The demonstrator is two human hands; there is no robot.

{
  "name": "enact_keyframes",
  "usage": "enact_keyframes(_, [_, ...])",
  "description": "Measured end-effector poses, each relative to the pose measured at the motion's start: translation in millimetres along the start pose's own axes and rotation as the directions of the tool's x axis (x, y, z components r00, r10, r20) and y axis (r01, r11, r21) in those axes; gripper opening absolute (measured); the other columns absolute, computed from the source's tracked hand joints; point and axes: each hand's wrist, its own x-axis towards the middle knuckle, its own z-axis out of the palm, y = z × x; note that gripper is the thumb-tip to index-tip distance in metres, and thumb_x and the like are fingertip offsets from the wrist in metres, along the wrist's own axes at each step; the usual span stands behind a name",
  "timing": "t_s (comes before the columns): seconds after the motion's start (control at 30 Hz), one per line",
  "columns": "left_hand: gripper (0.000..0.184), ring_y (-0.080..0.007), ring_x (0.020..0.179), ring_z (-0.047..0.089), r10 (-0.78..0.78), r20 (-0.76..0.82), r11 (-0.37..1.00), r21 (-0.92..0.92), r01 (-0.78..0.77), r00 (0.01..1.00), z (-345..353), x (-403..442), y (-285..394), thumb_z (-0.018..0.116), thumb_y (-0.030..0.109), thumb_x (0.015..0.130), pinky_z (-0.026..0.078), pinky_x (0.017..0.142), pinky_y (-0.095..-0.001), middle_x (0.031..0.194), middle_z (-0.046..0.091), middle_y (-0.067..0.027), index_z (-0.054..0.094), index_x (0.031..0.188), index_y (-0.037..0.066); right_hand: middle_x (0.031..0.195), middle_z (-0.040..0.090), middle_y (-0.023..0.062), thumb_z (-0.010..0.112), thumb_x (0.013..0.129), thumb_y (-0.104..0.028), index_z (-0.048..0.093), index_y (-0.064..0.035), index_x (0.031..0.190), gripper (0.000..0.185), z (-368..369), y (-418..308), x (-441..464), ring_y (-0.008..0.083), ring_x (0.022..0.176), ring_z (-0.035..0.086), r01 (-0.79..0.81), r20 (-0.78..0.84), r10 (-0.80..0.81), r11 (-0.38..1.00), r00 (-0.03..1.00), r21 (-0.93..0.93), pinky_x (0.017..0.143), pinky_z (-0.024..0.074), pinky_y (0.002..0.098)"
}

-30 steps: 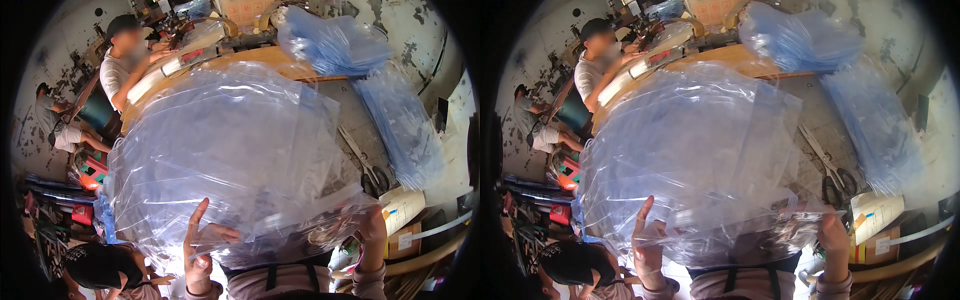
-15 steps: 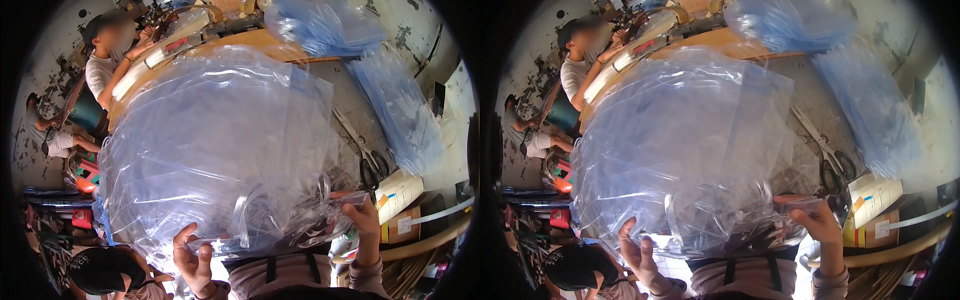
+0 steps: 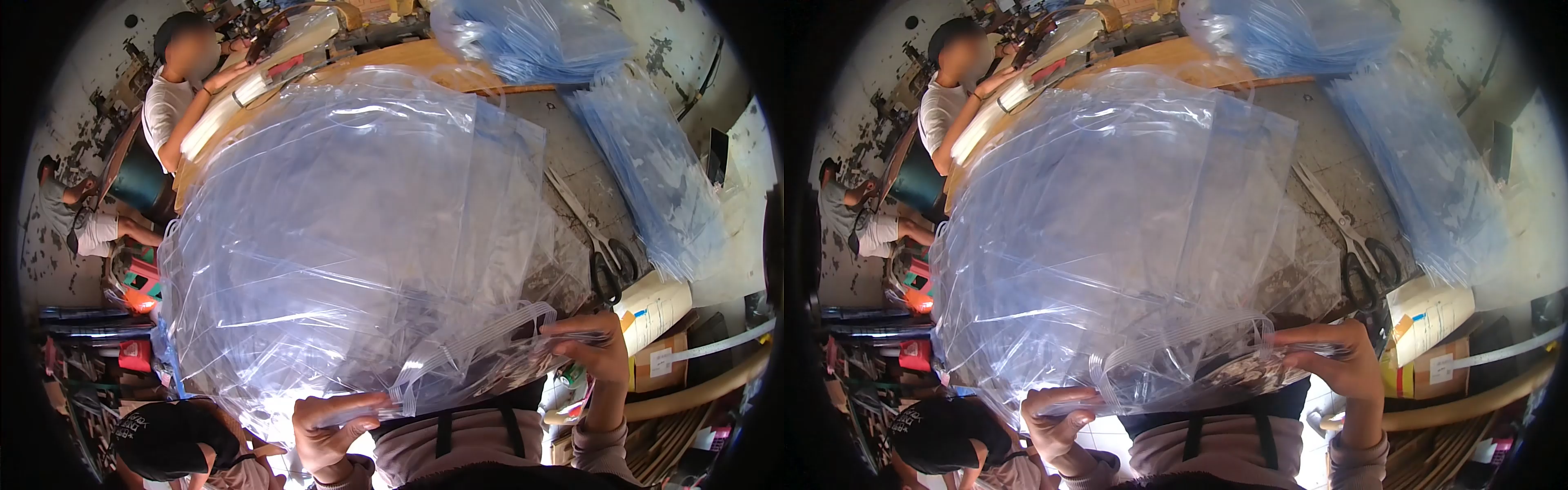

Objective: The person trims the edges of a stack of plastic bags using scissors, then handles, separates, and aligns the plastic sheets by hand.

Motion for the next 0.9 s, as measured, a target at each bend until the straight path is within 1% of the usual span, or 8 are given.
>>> enact_keyframes(0.13, [0.019, -0.0206, 0.07, 0.069, 0.2, -0.244, 0.905, 0.417, -0.084, 0.949, 17, 4, -5, 0.063, -0.011, 0.069, 0.055, 0.063, -0.024, 0.08, 0.069, -0.0138, 0.07, 0.085, -0.002, 0.089, 0.068, 0.0172, 0.069, 0.071, 0.005, 0.067, 0.0048, 0.095, 0.024, 7, -3, 1, 0.022, 0.081, 0.067, 0.004, 0.028, -0.007, 0.994, 1.0, 0.109, 0.073, 0.0539, 0.0301])
enact_keyframes(0.23, [0.014, -0.0227, 0.069, 0.069, 0.37, -0.05, 0.859, 0.4, -0.321, 0.928, 5, 11, -15, 0.062, -0.005, 0.072, 0.056, 0.063, -0.0254, 0.079, 0.069, -0.0139, 0.07, 0.083, -0.002, 0.085, 0.067, 0.0192, 0.064, 0.074, 0.007, 0.068, 0.0059, 0.087, 0.014, 5, -1, 7, 0.0277, 0.08, 0.068, 0.051, 0.002, -0.051, 0.997, 0.999, 0.054, 0.071, 0.0553, 0.0344])
enact_keyframes(0.27, [0.019, -0.0259, 0.074, 0.069, 0.357, 0.007, 0.9, 0.264, -0.346, 0.934, 0, 13, -15, 0.059, -0.002, 0.068, 0.057, 0.067, -0.0296, 0.081, 0.069, -0.0153, 0.07, 0.083, -0.003, 0.083, 0.067, 0.0203, 0.063, 0.072, 0.007, 0.069, 0.0063, 0.084, 0.012, -2, 9, 10, 0.0292, 0.079, 0.068, 0.172, 0.073, -0.183, 0.975, 0.98, 0.145, 0.07, 0.0554, 0.0348])
enact_keyframes(0.3, [0.019, -0.0259, 0.074, 0.069, 0.357, 0.007, 0.9, 0.264, -0.346, 0.934, -4, 17, -16, 0.059, -0.002, 0.068, 0.057, 0.067, -0.0296, 0.081, 0.069, -0.0153, 0.07, 0.083, -0.003, 0.081, 0.067, 0.0214, 0.062, 0.071, 0.008, 0.069, 0.0067, 0.08, 0.011, -8, 16, 12, 0.0307, 0.077, 0.068, 0.28, 0.132, -0.317, 0.929, 0.939, 0.241, 0.069, 0.0556, 0.0353])
enact_keyframes(0.4, [0.03, -0.0324, 0.086, 0.066, 0.297, 0.272, 0.947, 0.038, -0.319, 0.915, -14, 21, -20, 0.056, -0.003, 0.057, 0.055, 0.079, -0.0406, 0.088, 0.067, -0.0207, 0.069, 0.084, -0.007, 0.075, 0.066, 0.0222, 0.059, 0.06, 0.007, 0.069, 0.0064, 0.071, 0.014, -21, 19, 15, 0.0305, 0.072, 0.068, 0.314, 0.164, -0.386, 0.885, 0.908, 0.343, 0.067, 0.0554, 0.0331])
enact_keyframes(0.5, [0.032, -0.0335, 0.086, 0.066, 0.241, 0.366, 0.942, 0.136, -0.308, 0.899, -16, 22, -13, 0.057, -0.006, 0.056, 0.054, 0.082, -0.0417, 0.089, 0.067, -0.0211, 0.068, 0.085, -0.007, 0.071, 0.066, 0.0216, 0.057, 0.051, 0.004, 0.067, 0.0055, 0.063, 0.016, -30, 26, 18, 0.028, 0.066, 0.067, 0.315, 0.199, -0.393, 0.888, 0.898, 0.334, 0.065, 0.0547, 0.0313])
enact_keyframes(0.73, [0.024, -0.0327, 0.09, 0.065, 0.294, 0.362, 0.908, 0.182, -0.377, 0.884, -4, 22, -13, 0.064, 0.001, 0.065, 0.054, 0.083, -0.0396, 0.091, 0.066, -0.0212, 0.068, 0.087, -0.007, 0.065, 0.065, 0.0192, 0.052, 0.045, 0.012, 0.062, 0.001, 0.052, 0.016, -37, 35, 18, 0.0248, 0.056, 0.065, 0.354, 0.174, -0.404, 0.899, 0.898, 0.259, 0.059, 0.0538, 0.0299])
enact_keyframes(0.9, [0.02, -0.0265, 0.086, 0.067, 0.259, 0.212, 0.881, 0.347, -0.321, 0.942, 9, 19, -11, 0.063, 0.012, 0.07, 0.055, 0.078, -0.0307, 0.102, 0.065, -0.0173, 0.072, 0.087, 0.005, 0.063, 0.064, 0.0189, 0.057, 0.046, 0.013, 0.062, -0.0008, 0.05, 0.015, -41, 35, 15, 0.0237, 0.053, 0.064, 0.39, 0.153, -0.444, 0.874, 0.883, 0.289, 0.055, 0.053, 0.0281])
